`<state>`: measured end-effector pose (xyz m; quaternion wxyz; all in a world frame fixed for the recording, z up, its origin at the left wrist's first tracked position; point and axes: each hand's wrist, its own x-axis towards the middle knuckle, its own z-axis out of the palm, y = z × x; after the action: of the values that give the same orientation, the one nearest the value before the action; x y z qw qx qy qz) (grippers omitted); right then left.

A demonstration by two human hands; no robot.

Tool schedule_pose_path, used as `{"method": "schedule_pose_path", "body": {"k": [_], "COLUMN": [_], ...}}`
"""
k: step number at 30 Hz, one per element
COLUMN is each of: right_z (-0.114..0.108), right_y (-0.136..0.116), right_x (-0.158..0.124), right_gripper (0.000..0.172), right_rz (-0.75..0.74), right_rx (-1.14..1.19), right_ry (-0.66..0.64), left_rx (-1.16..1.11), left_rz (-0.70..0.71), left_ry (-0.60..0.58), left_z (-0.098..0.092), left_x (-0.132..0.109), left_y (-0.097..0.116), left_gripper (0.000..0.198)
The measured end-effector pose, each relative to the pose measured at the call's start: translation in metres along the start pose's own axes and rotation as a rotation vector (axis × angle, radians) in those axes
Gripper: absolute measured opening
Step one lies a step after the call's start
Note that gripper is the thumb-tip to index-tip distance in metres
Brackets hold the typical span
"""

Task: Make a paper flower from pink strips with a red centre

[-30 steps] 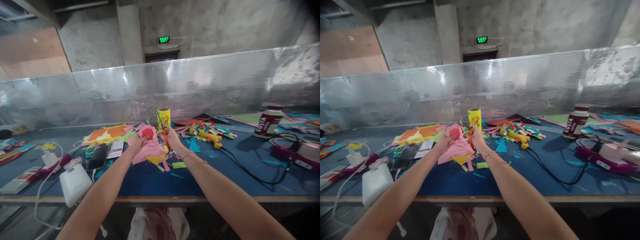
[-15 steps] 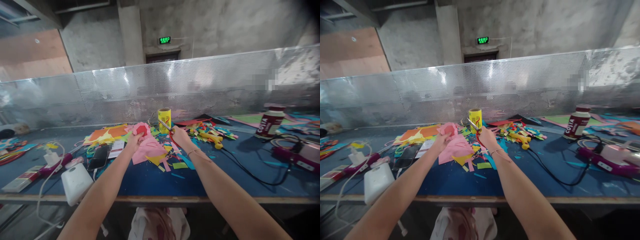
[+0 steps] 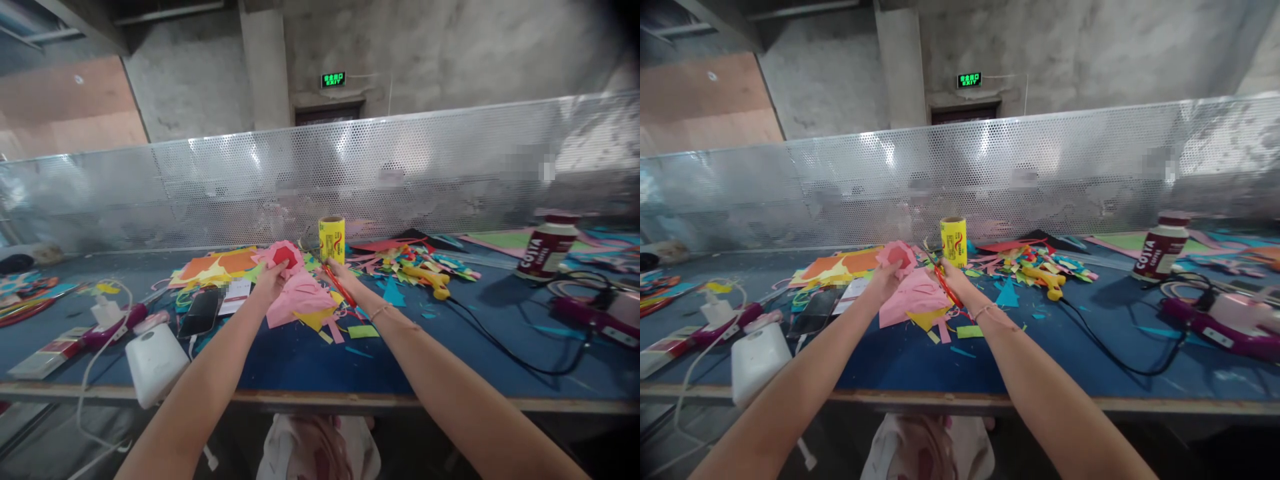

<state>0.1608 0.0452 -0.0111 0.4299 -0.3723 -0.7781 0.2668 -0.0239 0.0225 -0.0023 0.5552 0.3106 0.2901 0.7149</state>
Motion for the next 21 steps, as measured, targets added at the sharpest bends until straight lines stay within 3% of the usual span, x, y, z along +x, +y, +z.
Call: {"method": "schedule_pose_path", "body": {"k": [10, 21], "right_z": [0.001, 0.009], "right_y": [-0.011, -0.020], "right_x": [-0.009, -0.014], "right_gripper": [0.029, 0.035], "right_rz": [-0.085, 0.080], "right_rx": [0.024, 0.231], "right_ry": [-0.064, -0.119], "left_rx": [0.033, 0.070], "left_rz": [-0.015, -0.019], "left_ry": [-0.040, -0.079], "left_z": [0.001, 0.004], "left_x": [-0.003, -0.006], "left_y": [0.000, -0.001], "left_gripper": [0.031, 0.025]}}
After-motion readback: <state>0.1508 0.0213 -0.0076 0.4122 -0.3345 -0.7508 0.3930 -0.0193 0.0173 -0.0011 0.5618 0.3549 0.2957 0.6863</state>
